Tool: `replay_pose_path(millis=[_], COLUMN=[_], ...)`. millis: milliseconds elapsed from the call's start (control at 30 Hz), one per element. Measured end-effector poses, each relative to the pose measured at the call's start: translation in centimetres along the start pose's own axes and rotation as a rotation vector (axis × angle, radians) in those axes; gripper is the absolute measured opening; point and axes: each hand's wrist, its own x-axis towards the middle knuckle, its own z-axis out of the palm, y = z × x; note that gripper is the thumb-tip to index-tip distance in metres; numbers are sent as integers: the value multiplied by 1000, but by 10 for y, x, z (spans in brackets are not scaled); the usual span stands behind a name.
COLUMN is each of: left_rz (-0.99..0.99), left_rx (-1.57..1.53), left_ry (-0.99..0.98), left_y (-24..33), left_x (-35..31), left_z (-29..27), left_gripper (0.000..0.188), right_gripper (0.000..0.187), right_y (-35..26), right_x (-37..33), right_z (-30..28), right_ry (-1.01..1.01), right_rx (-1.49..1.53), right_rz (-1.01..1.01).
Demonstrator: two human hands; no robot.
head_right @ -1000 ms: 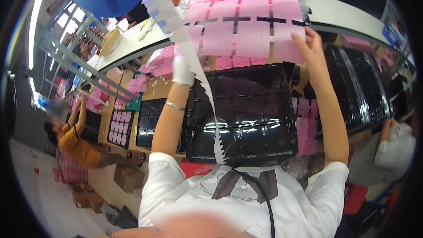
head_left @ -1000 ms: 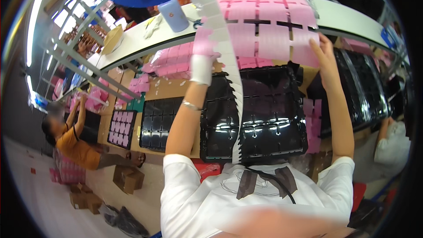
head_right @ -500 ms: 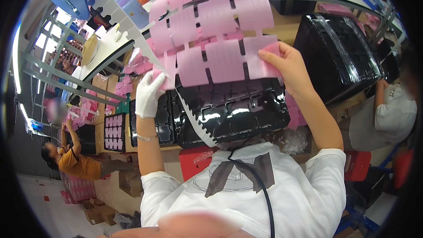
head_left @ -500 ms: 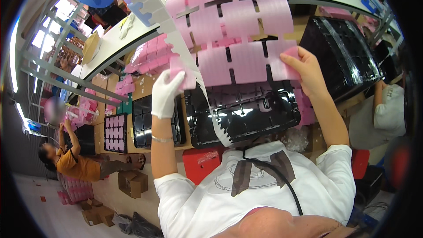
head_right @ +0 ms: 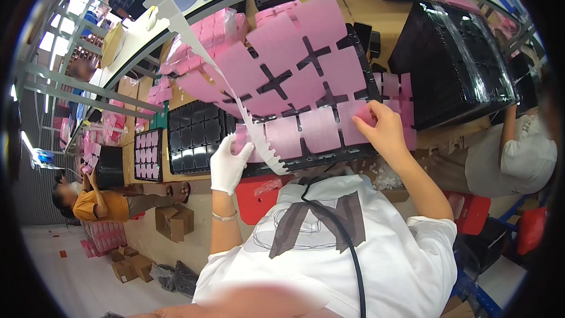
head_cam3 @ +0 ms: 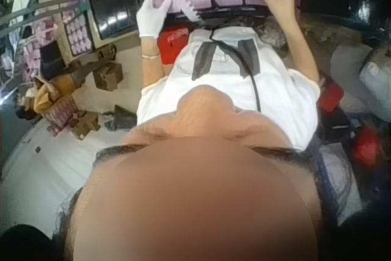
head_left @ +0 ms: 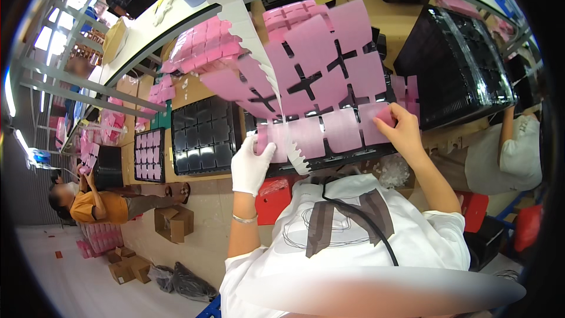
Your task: The person assembles industrial plastic trays by inserting pink foam components and applying adhesive strips by hand.
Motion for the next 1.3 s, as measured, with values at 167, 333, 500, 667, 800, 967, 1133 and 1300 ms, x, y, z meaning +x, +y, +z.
replay_pose_path(millis=[167, 333, 500, 667, 800, 967, 1133, 1300], left_rz=[221, 449, 279, 109, 207, 87, 119, 138], left_rx=[63, -265, -547, -142, -268, -392, -27, 129], left_ry=[268, 273, 11, -13, 9, 48, 151, 222], left_y=[44, 59, 54, 23, 24, 49, 25, 36], left_x=[2, 70, 115, 125, 126, 151, 166, 166], left_z=[-12, -25, -23, -15, -8, -12, -5, 2], left_gripper=[119, 122, 65, 59, 76, 69, 50, 51], right_gripper=[49, 111, 79, 42, 30, 38, 39, 43], right_y=[9, 8, 11, 34, 55, 61, 45, 50], right_x=[1, 89, 164, 181, 194, 204, 190, 189], right_z=[0, 2, 8, 22, 33, 46, 46, 48], right_ry=[-18, 120, -164, -225, -153, -20, 78, 135], right_rx=[-174, 133, 442, 472, 335, 153, -4, -17], right_rz=[-60, -138, 54, -32, -40, -104, -134, -160])
